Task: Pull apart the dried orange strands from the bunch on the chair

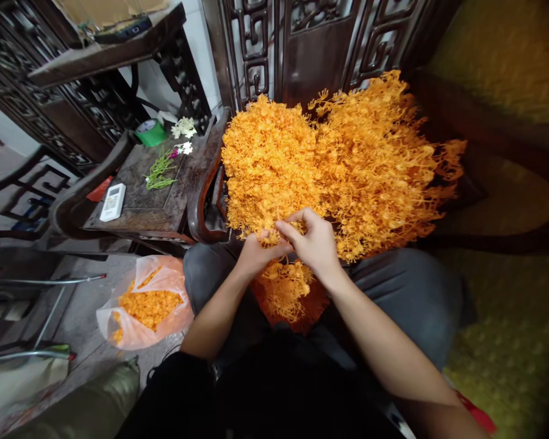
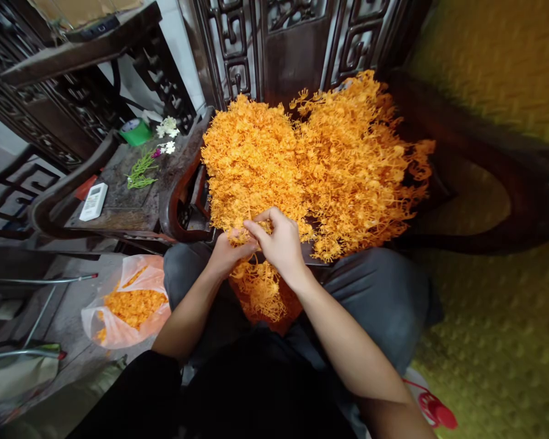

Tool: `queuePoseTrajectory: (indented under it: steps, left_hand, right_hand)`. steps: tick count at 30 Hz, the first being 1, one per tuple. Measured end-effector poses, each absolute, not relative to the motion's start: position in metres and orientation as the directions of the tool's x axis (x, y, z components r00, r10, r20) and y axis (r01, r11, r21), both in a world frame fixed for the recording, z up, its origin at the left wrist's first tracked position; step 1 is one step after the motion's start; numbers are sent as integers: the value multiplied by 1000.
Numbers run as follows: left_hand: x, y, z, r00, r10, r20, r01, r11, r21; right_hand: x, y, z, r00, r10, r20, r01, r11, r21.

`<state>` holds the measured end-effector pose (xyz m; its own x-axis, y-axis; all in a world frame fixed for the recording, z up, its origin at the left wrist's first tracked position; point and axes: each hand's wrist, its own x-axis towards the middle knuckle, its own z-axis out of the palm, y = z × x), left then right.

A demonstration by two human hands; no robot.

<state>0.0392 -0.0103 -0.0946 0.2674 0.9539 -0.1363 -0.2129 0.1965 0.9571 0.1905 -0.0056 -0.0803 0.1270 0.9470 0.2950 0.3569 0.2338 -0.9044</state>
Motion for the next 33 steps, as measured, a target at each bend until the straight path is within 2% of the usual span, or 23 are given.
queuePoseTrajectory:
  steps: [3, 5, 8, 10, 11, 13, 17, 19, 22, 25, 28, 33]
  left_hand:
    - [37, -12, -88, 344, 917, -202, -194, 280, 940]
    - [33, -13, -85, 437, 852, -287, -172, 393, 903]
    - [25, -13, -81, 518, 781, -348, -172, 494, 852]
    - [19, -12, -81, 484, 799, -358, -184, 493, 850]
    - [17, -10, -81, 458, 811, -365, -180, 486, 855]
    - [12, -6, -81, 404, 834, -376, -167, 472, 866]
    - [10, -1, -82, 395, 837, -378, -145, 464, 874]
    - [10, 0, -82, 415, 835, -361, -126, 446, 886]
    - [9, -1, -83, 440, 835, -331, -88, 407, 909]
    - [7, -1, -83, 449, 832, -325, -55, 389, 920]
    - [9, -2, -84, 456, 831, -319, -32, 374, 927]
    - [15, -5, -88, 426, 838, -341, -69, 406, 911]
  right_hand:
    - [188, -5, -81, 114, 953, 282, 299, 238, -924]
    - [193, 2, -81, 188, 935, 302, 284, 242, -928]
    - [220, 27, -82, 494, 810, 316, 183, 258, -949]
    - [245, 47, -84, 655, 727, 207, -17, 288, -958]
    - [255, 55, -84, 641, 758, 118, -138, 265, -954]
    - [264, 60, -86, 517, 855, 42, -272, 211, -939]
    - [230, 42, -90, 232, 972, -30, -385, 64, -921]
    - [203, 31, -91, 129, 983, -134, -383, -75, -921]
    - [176, 24, -93, 67, 951, -303, -338, -264, -903]
    - [169, 22, -94, 16, 936, -351, -300, -331, -895]
    - [170, 22, -97, -73, 965, -253, -195, -262, -945]
    - [169, 21, -93, -85, 994, 72, 84, 79, -993]
